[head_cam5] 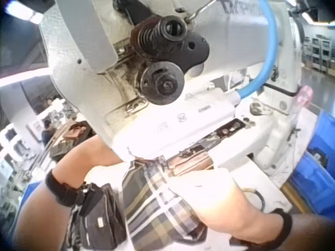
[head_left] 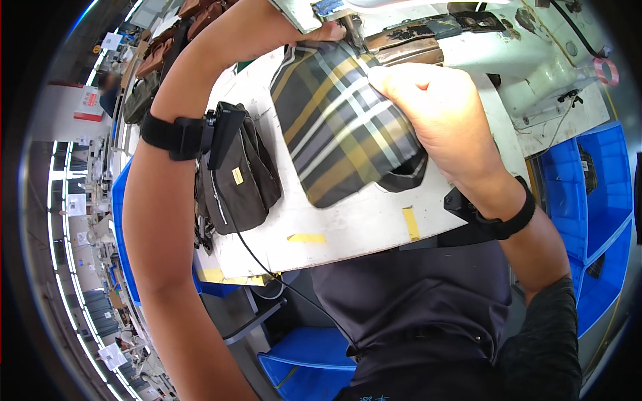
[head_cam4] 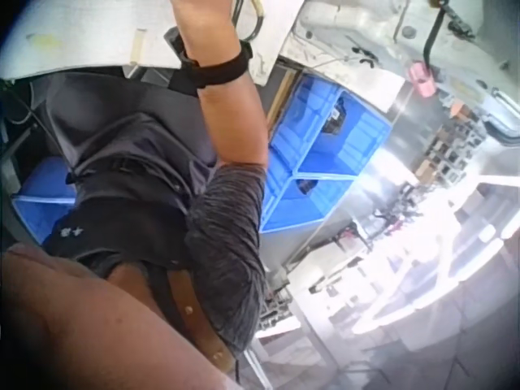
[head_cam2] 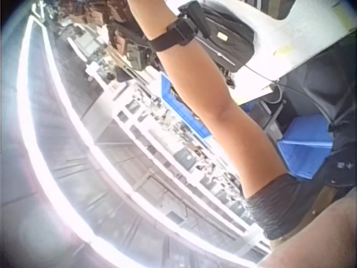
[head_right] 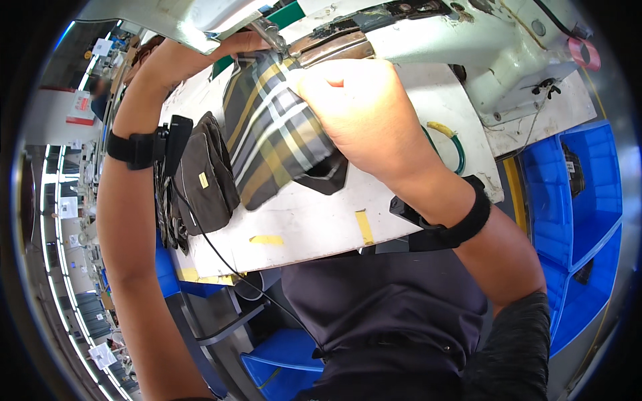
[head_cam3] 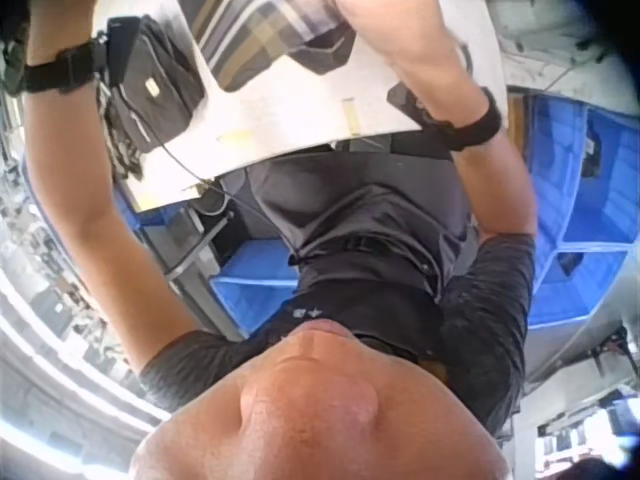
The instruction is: Assembling and sewing a plaid fabric pouch at a workstation.
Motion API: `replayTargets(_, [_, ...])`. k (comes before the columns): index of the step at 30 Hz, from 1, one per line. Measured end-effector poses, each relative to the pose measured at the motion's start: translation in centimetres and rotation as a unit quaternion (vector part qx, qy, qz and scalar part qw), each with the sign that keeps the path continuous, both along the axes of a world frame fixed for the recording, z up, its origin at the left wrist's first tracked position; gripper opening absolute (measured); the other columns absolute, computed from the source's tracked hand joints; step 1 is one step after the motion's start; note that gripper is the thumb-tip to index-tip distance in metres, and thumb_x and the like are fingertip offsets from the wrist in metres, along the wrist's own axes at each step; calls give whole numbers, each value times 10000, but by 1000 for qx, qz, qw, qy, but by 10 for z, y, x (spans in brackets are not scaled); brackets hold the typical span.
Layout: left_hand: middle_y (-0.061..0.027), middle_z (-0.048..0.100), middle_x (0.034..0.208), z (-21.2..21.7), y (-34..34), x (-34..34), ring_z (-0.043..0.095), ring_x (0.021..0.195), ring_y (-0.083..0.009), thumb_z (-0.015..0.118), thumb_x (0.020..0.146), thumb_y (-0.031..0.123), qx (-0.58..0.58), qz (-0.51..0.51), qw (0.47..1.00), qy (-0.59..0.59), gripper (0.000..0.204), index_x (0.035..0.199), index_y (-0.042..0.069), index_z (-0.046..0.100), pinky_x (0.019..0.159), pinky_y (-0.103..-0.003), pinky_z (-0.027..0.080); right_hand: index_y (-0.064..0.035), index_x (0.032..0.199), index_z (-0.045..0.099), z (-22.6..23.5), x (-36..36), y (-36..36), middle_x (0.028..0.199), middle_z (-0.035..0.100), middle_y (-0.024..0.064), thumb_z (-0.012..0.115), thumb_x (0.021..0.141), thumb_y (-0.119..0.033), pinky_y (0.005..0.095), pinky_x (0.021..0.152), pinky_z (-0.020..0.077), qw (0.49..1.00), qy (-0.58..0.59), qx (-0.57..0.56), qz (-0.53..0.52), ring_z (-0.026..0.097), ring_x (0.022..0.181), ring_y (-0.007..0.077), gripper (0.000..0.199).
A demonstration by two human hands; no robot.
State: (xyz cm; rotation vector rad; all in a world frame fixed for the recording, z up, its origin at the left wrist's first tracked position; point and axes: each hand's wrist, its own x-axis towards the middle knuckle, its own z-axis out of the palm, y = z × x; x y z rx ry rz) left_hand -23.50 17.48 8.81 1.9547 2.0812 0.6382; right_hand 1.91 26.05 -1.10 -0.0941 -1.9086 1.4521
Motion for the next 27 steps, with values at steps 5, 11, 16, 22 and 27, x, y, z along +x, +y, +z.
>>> replayTargets(5, [-128, 749, 1115, -3, 13, -4, 679, 1038, -172, 780, 954, 171, -36, -35, 992, -118, 356, 1288, 76, 701, 945, -357, 559, 14, 914, 704, -13, -11, 1, 784, 684, 95, 669, 966, -59, 287, 594, 498, 985, 27, 160, -51, 618, 640, 174, 96])
replayTargets(11, [-189, 715, 1224, 9, 3, -2, 631, 1138, -187, 729, 982, 134, -64, -42, 968, -238, 449, 1418, 94, 628, 1039, -409, 531, 15, 742, 657, 16, -4, -23, 640, 589, -36, 715, 964, -153, 250, 528, 394, 984, -62, -169, 15, 519, 592, 40, 284])
replayTargets(16, [-175, 671, 1289, 85, -73, 24, 608, 1153, -234, 685, 985, 70, -219, 56, 967, -117, 396, 1361, -25, 607, 998, -377, 511, 10, 1143, 774, 1, -7, -18, 979, 750, 2, 684, 1010, -203, 219, 771, 508, 982, -22, -185, 45, 660, 862, 63, 267])
replayTargets(22, [-222, 734, 995, 48, -161, 262, 686, 948, -334, 610, 875, 91, 130, -28, 990, 51, 187, 724, -20, 620, 936, -489, 552, -36, 744, 710, -25, -58, 11, 691, 660, 154, 665, 884, -113, 427, 614, 522, 923, 360, 137, -26, 650, 632, 320, 166])
replayTargets(27, [16, 754, 1123, 45, -159, 327, 700, 966, -159, 777, 814, 161, 104, -216, 955, -174, 332, 1141, 202, 821, 717, -274, 596, -83, 748, 754, -39, -72, 43, 717, 701, 134, 652, 843, -139, 422, 630, 555, 858, 294, 352, -230, 676, 633, 319, 150])
